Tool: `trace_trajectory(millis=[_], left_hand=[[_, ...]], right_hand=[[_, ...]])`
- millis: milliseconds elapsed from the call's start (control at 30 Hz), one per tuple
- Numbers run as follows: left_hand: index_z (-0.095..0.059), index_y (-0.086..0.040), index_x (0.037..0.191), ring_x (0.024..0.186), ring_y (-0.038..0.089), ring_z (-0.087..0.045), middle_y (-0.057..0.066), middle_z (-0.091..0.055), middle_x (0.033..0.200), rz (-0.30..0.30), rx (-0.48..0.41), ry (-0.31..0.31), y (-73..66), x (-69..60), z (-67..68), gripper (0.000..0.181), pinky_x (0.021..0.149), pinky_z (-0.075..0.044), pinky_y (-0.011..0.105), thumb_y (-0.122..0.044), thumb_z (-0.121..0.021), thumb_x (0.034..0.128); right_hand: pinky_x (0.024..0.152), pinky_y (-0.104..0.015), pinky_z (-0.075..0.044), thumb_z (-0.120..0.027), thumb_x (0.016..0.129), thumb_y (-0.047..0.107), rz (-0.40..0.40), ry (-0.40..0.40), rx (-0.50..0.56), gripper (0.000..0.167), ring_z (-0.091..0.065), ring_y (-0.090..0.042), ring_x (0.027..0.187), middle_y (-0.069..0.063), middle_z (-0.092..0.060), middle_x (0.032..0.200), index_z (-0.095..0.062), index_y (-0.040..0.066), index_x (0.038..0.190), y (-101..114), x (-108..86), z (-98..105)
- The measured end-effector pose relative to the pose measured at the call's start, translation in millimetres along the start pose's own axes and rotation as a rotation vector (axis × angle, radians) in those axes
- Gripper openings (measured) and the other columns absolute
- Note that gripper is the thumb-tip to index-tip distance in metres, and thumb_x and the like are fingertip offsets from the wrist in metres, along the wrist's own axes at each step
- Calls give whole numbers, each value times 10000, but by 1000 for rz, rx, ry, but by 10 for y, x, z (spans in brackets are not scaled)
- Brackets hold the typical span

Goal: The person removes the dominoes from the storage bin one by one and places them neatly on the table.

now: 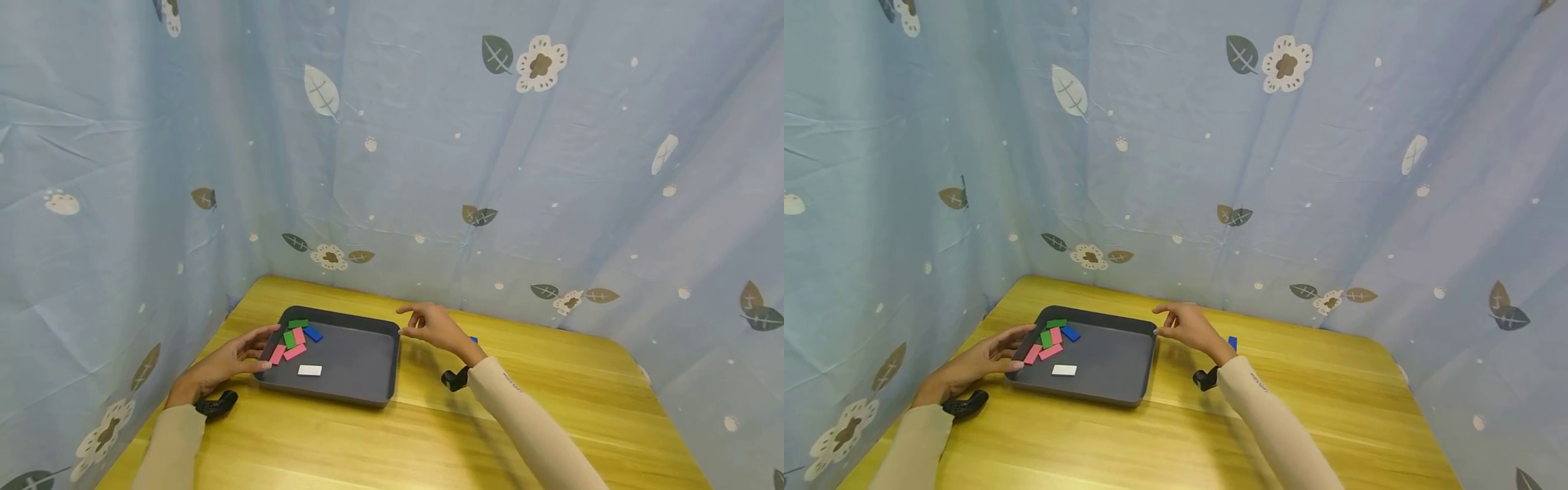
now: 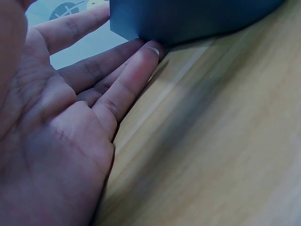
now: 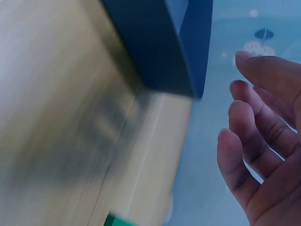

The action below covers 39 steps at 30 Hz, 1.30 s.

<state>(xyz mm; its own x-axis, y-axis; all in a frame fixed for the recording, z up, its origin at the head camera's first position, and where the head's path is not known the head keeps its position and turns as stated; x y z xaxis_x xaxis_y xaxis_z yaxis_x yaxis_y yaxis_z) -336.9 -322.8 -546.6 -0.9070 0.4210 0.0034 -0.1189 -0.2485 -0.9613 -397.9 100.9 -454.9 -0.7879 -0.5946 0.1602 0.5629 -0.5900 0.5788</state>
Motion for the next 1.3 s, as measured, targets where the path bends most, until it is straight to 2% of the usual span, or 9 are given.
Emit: trace_trajectory(millis=[167,433,667,767,867,1100,1300], left_hand=[[-295,-178,1629,1304,373,-430,214,-307,1583,4,-1,3,15,-19,12,789,949,-517,356,-129,-730,973],[-315,-196,1625,1344,443,-386,200,-306,1597,-10,-2,-4,7,-50,29,774,960,-503,352,-124,-729,974],[-323,-221,1623,1335,422,-403,184,-338,1577,-4,-2,-3,15,-66,30,760,963,-504,371,-123,-719,981],[-342,-248,1615,1334,422,-408,166,-358,1568,6,-3,-15,10,-60,28,761,962,-506,388,-137,-734,972],[-347,-259,1612,1336,428,-409,161,-364,1565,9,1,-18,1,-49,23,771,970,-496,414,-157,-749,963],[-357,-267,1608,1346,428,-409,148,-344,1588,6,7,-22,-9,-24,27,769,998,-478,460,-169,-757,959],[-356,-266,1609,1353,400,-405,130,-331,1603,16,10,-8,7,-12,29,760,1012,-467,448,-167,-748,966]], right_hand=[[655,-309,-532,-763,958,261,43,56,-8,408,-630,-114,701,78,-679,870,-689,109,1329,206,189,-151],[720,-265,-535,-798,927,198,101,152,-31,363,-638,-53,727,110,-662,825,-714,180,1279,506,439,-413],[710,-219,-528,-801,918,139,192,280,-49,416,-637,-43,751,109,-682,833,-696,133,1320,687,584,-682],[698,-210,-528,-788,925,117,224,360,-48,463,-652,-53,776,104,-687,867,-663,111,1371,746,615,-794],[718,-200,-525,-790,924,125,232,423,-54,516,-660,-64,816,96,-687,899,-635,138,1416,786,643,-890],[789,-194,-499,-807,913,183,256,494,-117,600,-621,-45,866,95,-676,932,-589,227,1471,832,727,-1063],[729,-194,-482,-807,910,167,261,560,-92,668,-612,-58,842,41,-686,966,-540,251,1517,872,768,-1204]])
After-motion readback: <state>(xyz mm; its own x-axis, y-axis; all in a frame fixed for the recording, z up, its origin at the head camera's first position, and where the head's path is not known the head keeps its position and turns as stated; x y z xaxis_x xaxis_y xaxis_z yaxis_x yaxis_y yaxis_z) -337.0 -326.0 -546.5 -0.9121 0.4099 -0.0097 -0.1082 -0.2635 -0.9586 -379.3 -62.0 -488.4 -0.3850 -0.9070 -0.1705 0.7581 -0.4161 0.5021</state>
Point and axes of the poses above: each hand's wrist, its own x-axis towards the middle knuckle, its own z-axis out of the back of the hand, y = z × x, the point moved 5 cm from there along x, towards the middle knuckle
